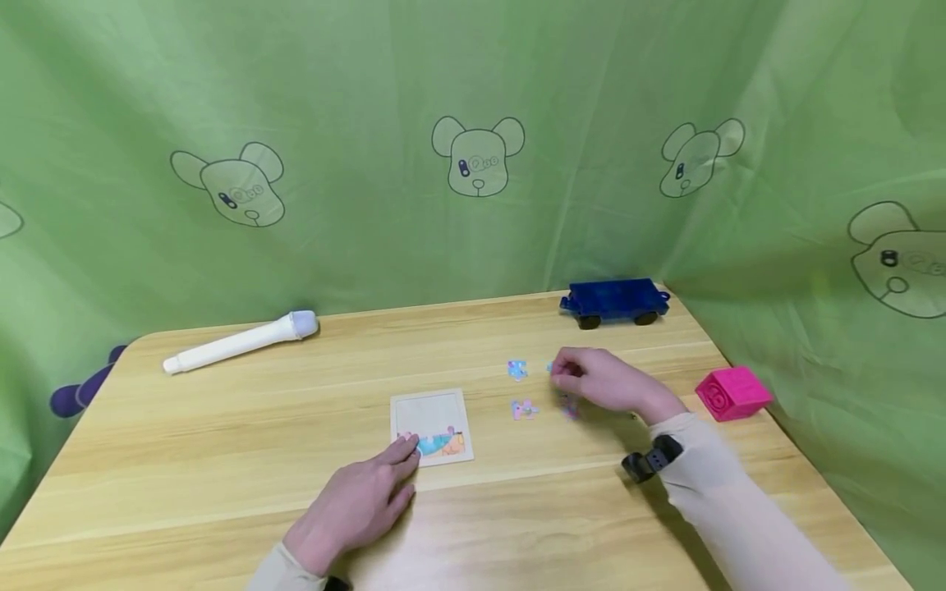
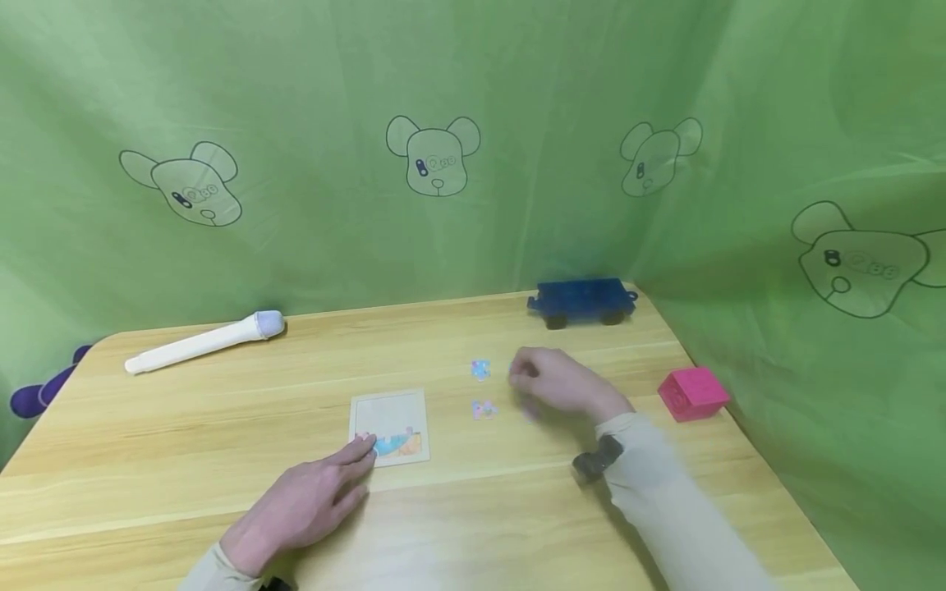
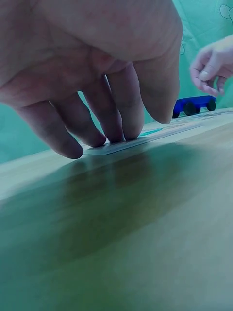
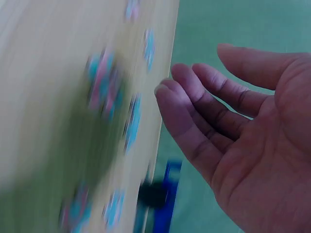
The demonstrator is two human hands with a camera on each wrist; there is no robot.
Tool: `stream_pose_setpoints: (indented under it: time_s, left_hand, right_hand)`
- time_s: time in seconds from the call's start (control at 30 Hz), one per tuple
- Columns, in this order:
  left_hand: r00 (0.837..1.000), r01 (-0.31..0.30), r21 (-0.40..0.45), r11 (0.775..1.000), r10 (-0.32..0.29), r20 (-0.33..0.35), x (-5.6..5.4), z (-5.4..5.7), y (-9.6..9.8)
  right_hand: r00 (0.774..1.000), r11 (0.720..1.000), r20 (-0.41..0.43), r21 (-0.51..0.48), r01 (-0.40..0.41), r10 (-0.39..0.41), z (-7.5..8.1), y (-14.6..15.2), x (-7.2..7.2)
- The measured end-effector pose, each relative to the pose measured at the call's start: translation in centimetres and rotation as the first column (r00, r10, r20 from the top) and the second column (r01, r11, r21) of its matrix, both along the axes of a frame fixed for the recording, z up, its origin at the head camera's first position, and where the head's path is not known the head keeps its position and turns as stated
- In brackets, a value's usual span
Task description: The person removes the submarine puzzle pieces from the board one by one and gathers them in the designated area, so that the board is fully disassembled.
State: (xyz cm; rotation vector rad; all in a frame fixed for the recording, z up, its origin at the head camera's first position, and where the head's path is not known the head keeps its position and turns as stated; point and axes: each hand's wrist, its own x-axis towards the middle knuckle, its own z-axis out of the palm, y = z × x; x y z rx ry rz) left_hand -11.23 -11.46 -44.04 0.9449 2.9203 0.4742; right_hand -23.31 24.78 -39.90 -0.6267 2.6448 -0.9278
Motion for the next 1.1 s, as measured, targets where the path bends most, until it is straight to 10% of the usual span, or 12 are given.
stream_pose_setpoints:
  time_s: [0.57,1.1]
  left_hand:
    - [1.000,-0.007,-0.010,1.000,0.007,0.007,0.2,0.1,0.1]
    - [0.999,0.026,0.066,0.997,-0.029,0.044,0.0,0.1,0.0]
  right_hand:
    - [0.959,0.958,-0.001,0.036,-0.284,0.284,-1.0,-13.3,1.4]
    - [0.967,0.961,0.010,0.105,-0.254,0.255,-2.8,-17.7,2.3]
